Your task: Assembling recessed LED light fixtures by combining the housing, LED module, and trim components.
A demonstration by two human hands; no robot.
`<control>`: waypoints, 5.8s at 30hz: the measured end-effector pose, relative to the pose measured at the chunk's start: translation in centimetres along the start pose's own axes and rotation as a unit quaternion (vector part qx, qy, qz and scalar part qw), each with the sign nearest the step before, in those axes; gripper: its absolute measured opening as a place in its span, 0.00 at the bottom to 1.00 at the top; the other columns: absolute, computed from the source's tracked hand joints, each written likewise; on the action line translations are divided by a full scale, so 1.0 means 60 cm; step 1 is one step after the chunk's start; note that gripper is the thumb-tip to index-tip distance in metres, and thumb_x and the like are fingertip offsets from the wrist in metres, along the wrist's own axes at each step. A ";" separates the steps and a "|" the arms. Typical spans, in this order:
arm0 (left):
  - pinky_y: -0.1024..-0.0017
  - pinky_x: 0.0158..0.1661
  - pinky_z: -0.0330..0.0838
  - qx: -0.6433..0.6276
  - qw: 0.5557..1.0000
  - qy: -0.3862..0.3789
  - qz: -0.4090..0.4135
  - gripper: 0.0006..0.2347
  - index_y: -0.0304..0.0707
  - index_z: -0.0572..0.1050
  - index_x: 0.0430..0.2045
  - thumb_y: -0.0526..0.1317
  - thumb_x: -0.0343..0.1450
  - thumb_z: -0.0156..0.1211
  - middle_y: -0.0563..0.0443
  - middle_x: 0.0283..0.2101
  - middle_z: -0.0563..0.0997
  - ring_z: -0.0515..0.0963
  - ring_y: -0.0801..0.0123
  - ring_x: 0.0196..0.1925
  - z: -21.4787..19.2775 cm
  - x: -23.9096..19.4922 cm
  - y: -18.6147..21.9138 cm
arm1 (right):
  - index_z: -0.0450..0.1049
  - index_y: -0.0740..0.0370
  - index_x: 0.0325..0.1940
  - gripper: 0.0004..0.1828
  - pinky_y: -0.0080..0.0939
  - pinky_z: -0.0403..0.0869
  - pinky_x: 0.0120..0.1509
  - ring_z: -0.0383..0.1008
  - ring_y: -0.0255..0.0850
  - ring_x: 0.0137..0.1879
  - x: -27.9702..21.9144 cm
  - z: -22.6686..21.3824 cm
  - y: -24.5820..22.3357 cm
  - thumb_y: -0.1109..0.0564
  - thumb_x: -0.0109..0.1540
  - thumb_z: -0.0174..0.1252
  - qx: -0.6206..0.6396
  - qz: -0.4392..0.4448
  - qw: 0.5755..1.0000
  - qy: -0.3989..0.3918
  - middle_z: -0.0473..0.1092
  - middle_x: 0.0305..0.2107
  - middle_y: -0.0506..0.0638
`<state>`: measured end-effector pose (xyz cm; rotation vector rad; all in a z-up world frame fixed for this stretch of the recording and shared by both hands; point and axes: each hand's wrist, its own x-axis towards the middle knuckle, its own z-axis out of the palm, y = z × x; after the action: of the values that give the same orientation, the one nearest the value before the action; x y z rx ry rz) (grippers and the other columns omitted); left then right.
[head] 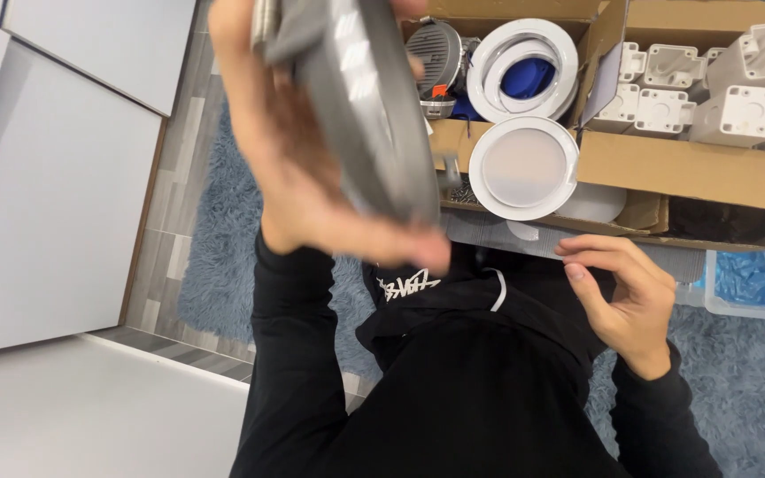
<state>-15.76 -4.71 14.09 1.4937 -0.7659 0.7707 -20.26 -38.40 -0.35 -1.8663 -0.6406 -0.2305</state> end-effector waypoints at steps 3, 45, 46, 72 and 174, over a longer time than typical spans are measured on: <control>0.46 0.62 0.87 -0.029 0.999 -0.017 -0.012 0.64 0.54 0.60 0.77 0.48 0.41 0.99 0.35 0.63 0.77 0.85 0.44 0.60 0.017 -0.010 0.021 | 0.78 0.73 0.42 0.02 0.46 0.83 0.62 0.84 0.54 0.50 0.008 -0.003 -0.016 0.69 0.69 0.62 -0.001 -0.036 0.999 -0.001 0.79 0.45 0.68; 0.78 0.34 0.83 -0.089 0.943 -0.051 -0.318 0.28 0.39 0.75 0.63 0.42 0.70 0.83 0.53 0.37 0.76 0.79 0.77 0.36 0.116 -0.252 -0.214 | 0.73 0.72 0.71 0.18 0.49 0.84 0.48 0.79 0.46 0.46 0.100 0.009 0.104 0.64 0.77 0.56 0.164 0.097 0.982 -0.014 0.73 0.51 0.63; 0.79 0.30 0.81 -0.075 0.944 -0.055 -0.316 0.27 0.39 0.75 0.63 0.44 0.71 0.83 0.53 0.35 0.77 0.78 0.77 0.34 0.116 -0.254 -0.222 | 0.72 0.72 0.72 0.18 0.49 0.84 0.47 0.79 0.45 0.46 0.105 0.007 0.105 0.65 0.78 0.54 0.164 0.104 0.981 -0.025 0.72 0.53 0.62; 0.60 0.32 0.75 0.346 0.856 -0.226 -0.311 0.21 0.73 0.74 0.70 0.62 0.80 0.60 0.54 0.28 0.70 0.82 0.53 0.29 0.106 -0.230 -0.218 | 0.80 0.52 0.77 0.22 0.61 0.76 0.42 0.81 0.64 0.45 0.117 0.005 0.188 0.45 0.80 0.61 -0.290 -0.025 0.950 -0.111 0.70 0.33 0.56; 0.46 0.77 0.59 0.078 0.991 -0.040 -0.099 0.42 0.34 0.57 0.78 0.73 0.79 0.32 0.34 0.75 0.64 0.64 0.42 0.79 0.294 -0.297 -0.134 | 0.26 0.50 0.90 0.75 0.80 0.49 0.87 0.38 0.77 0.88 0.013 0.115 0.122 0.06 0.55 0.42 0.178 -0.135 0.975 0.016 0.30 0.82 0.76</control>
<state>-18.56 -21.44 -6.07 1.7215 -0.6159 0.6339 -16.71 -33.77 -8.54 -1.4277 -0.8551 -0.3003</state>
